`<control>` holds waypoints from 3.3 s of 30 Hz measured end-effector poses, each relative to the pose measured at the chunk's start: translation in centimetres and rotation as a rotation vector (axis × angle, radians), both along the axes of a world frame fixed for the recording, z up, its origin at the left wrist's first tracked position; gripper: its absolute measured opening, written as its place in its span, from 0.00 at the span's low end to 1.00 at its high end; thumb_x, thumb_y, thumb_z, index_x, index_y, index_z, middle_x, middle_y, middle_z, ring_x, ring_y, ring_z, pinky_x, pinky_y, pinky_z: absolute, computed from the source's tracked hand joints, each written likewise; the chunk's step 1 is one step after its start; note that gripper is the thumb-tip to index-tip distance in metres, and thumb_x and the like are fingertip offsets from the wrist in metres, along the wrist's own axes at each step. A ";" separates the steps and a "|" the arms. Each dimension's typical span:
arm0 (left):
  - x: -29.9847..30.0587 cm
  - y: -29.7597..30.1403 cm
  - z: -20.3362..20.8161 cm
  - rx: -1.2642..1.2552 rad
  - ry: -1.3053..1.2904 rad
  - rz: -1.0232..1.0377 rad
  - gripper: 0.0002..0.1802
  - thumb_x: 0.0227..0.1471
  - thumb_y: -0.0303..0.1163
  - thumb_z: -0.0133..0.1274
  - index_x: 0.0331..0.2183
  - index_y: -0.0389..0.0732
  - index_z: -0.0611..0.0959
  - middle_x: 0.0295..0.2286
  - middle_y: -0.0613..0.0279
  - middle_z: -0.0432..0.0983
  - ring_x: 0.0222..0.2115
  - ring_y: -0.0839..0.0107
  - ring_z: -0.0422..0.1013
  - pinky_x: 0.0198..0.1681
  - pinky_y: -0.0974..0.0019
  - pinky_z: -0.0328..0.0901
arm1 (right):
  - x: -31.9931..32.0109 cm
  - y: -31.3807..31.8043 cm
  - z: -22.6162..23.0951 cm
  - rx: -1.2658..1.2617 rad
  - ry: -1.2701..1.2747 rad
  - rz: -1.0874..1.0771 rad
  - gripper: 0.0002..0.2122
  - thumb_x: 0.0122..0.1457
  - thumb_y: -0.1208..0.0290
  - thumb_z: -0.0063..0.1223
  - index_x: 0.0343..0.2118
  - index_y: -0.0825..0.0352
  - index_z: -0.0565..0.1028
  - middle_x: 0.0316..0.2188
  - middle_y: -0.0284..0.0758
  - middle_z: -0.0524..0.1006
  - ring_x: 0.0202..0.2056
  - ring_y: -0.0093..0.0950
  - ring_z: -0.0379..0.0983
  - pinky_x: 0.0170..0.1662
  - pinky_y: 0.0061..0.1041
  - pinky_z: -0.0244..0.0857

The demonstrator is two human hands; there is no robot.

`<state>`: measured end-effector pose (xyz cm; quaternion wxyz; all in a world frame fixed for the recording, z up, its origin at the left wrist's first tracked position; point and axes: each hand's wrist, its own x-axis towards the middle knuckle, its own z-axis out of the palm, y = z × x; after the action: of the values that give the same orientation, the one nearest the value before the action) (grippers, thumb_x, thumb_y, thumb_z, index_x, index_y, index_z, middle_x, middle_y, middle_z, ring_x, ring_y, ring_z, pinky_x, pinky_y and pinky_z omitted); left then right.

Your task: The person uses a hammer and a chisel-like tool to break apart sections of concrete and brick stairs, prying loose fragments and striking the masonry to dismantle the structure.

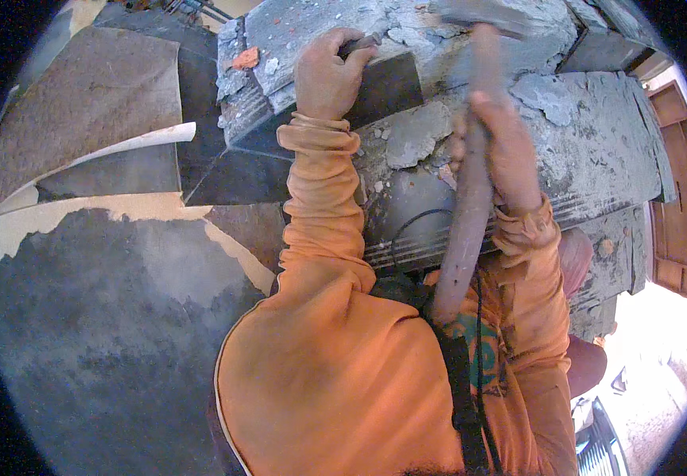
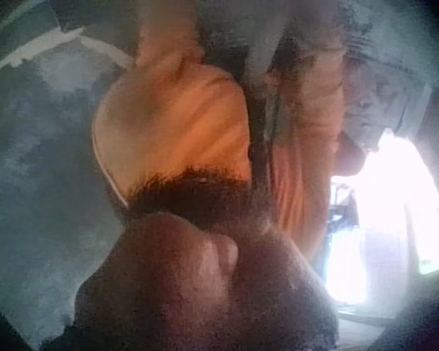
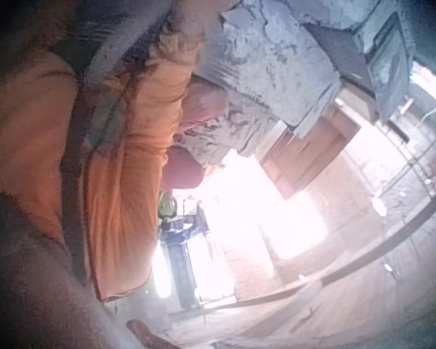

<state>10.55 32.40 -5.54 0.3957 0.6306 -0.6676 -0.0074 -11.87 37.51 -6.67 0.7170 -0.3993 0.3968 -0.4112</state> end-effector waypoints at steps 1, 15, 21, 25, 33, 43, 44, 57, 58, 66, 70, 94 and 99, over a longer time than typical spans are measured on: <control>0.4 0.3 -0.5 0.003 -0.008 0.024 0.16 0.40 0.42 0.60 0.31 0.42 0.84 0.28 0.55 0.79 0.30 0.59 0.75 0.36 0.63 0.67 | 0.8 -0.1 -0.3 -0.026 0.070 -0.003 0.11 0.59 0.60 0.45 0.31 0.63 0.67 0.19 0.30 0.69 0.14 0.21 0.65 0.16 0.21 0.61; 1.3 0.7 -0.6 -0.062 -0.012 0.019 0.15 0.39 0.41 0.61 0.30 0.42 0.84 0.28 0.56 0.79 0.30 0.59 0.75 0.36 0.63 0.68 | 0.1 -1.1 -0.2 0.038 -0.125 0.171 0.12 0.59 0.59 0.46 0.32 0.64 0.67 0.18 0.30 0.69 0.16 0.22 0.67 0.21 0.22 0.65; 0.7 0.5 -0.6 -0.040 -0.003 0.042 0.16 0.39 0.40 0.60 0.31 0.42 0.84 0.29 0.55 0.79 0.31 0.60 0.75 0.36 0.63 0.67 | 1.4 -1.4 0.0 -0.091 0.045 0.239 0.10 0.60 0.61 0.45 0.31 0.64 0.66 0.17 0.30 0.68 0.15 0.22 0.67 0.17 0.21 0.62; 1.1 0.7 -0.5 -0.103 -0.015 0.000 0.16 0.39 0.41 0.60 0.31 0.41 0.84 0.30 0.54 0.79 0.31 0.59 0.75 0.37 0.63 0.67 | -0.1 -0.1 1.2 0.035 -0.219 0.085 0.10 0.60 0.63 0.45 0.34 0.65 0.65 0.19 0.30 0.68 0.14 0.20 0.65 0.18 0.20 0.63; 0.4 0.6 -0.4 -0.069 -0.044 0.008 0.14 0.40 0.38 0.59 0.32 0.41 0.84 0.31 0.55 0.79 0.32 0.57 0.74 0.38 0.61 0.67 | -0.3 -0.6 0.2 0.015 -0.014 0.223 0.13 0.60 0.59 0.46 0.31 0.65 0.66 0.18 0.30 0.69 0.15 0.21 0.67 0.18 0.22 0.61; 0.9 1.1 0.1 -0.023 -0.092 -0.057 0.15 0.43 0.36 0.57 0.35 0.39 0.82 0.33 0.53 0.77 0.36 0.56 0.73 0.42 0.61 0.65 | -8.0 6.0 0.1 -0.126 0.265 0.051 0.16 0.59 0.61 0.45 0.43 0.69 0.68 0.21 0.32 0.71 0.18 0.21 0.68 0.22 0.23 0.62; 0.8 0.5 0.3 -0.028 -0.111 -0.101 0.16 0.44 0.36 0.57 0.36 0.39 0.82 0.33 0.52 0.77 0.37 0.56 0.72 0.43 0.61 0.65 | -8.3 6.2 0.0 -0.166 0.299 0.041 0.16 0.59 0.61 0.45 0.43 0.69 0.68 0.21 0.33 0.71 0.18 0.22 0.68 0.22 0.24 0.62; 0.8 0.7 -1.0 -0.171 -0.264 -0.017 0.15 0.48 0.40 0.54 0.35 0.41 0.83 0.33 0.51 0.77 0.38 0.52 0.70 0.44 0.55 0.62 | -5.9 5.6 1.3 -0.387 0.354 -0.059 0.15 0.61 0.63 0.44 0.42 0.71 0.68 0.25 0.35 0.71 0.27 0.26 0.70 0.31 0.26 0.63; 0.5 0.4 -1.1 -0.181 -0.286 0.051 0.14 0.49 0.41 0.53 0.34 0.42 0.83 0.32 0.52 0.76 0.38 0.51 0.69 0.45 0.54 0.61 | -6.5 6.2 1.6 -0.331 0.346 -0.061 0.14 0.61 0.64 0.43 0.41 0.70 0.68 0.25 0.34 0.71 0.26 0.24 0.69 0.29 0.25 0.63; 1.3 -1.2 0.3 -0.127 -0.302 0.081 0.15 0.50 0.41 0.51 0.37 0.44 0.82 0.34 0.51 0.76 0.38 0.49 0.69 0.43 0.52 0.63 | -9.1 7.9 0.2 -0.216 0.403 -0.107 0.12 0.61 0.65 0.43 0.40 0.69 0.67 0.22 0.31 0.70 0.22 0.20 0.68 0.26 0.22 0.62; 0.9 -1.7 -0.4 -0.157 -0.231 0.165 0.16 0.51 0.42 0.49 0.37 0.44 0.81 0.34 0.50 0.75 0.38 0.47 0.69 0.43 0.51 0.63 | -10.4 8.5 -0.1 -0.350 0.568 -0.160 0.13 0.61 0.64 0.43 0.40 0.69 0.68 0.22 0.32 0.70 0.22 0.21 0.67 0.25 0.21 0.61; -8.2 2.1 3.6 -0.718 -0.030 -0.301 0.08 0.42 0.38 0.60 0.24 0.45 0.80 0.18 0.60 0.73 0.20 0.57 0.71 0.24 0.59 0.65 | -15.4 15.8 2.0 -0.186 0.574 -0.372 0.11 0.61 0.63 0.43 0.37 0.66 0.66 0.20 0.31 0.68 0.16 0.18 0.64 0.18 0.15 0.59; -9.7 4.4 2.1 -0.767 -0.133 -0.346 0.18 0.36 0.34 0.63 0.09 0.47 0.70 0.11 0.64 0.65 0.12 0.64 0.62 0.17 0.61 0.54 | -15.7 16.7 0.0 -0.278 0.553 -0.347 0.13 0.61 0.62 0.43 0.39 0.68 0.65 0.20 0.31 0.68 0.16 0.19 0.65 0.18 0.16 0.59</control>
<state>0.82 36.76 -3.47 0.5505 0.3153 -0.7422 0.2160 -27.60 54.16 -6.67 0.4406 -0.5161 0.5779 -0.4533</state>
